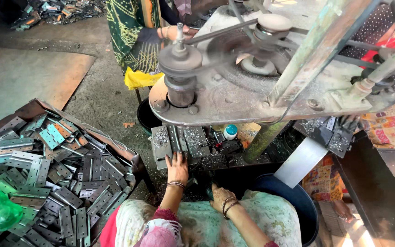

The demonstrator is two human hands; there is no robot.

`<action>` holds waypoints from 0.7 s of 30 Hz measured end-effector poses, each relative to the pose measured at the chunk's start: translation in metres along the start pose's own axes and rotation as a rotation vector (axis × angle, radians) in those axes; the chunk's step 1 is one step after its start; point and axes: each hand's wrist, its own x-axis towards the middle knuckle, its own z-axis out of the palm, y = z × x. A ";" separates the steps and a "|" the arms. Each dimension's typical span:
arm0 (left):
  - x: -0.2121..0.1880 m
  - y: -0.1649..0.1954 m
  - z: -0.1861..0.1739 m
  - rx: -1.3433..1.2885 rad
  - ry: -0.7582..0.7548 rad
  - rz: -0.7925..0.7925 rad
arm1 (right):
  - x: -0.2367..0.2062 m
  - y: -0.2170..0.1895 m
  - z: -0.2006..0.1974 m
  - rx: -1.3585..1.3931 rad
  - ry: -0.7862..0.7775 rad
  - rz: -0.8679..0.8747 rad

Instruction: The person repeatedly picks rectangular metal pieces from a bin, places them into a manual punching machine, and operates the lever to punch holes. The person then removes the processed pieces and returns them to the bin, continuing the cycle.

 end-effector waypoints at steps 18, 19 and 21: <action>0.010 -0.003 0.022 -0.100 0.179 0.048 | 0.018 0.024 0.038 0.009 0.064 0.013; 0.010 -0.003 0.022 -0.100 0.147 0.051 | 0.018 0.023 0.032 -0.017 0.057 -0.025; 0.011 -0.002 0.020 -0.073 0.137 0.052 | 0.018 0.021 0.026 -0.029 0.026 0.008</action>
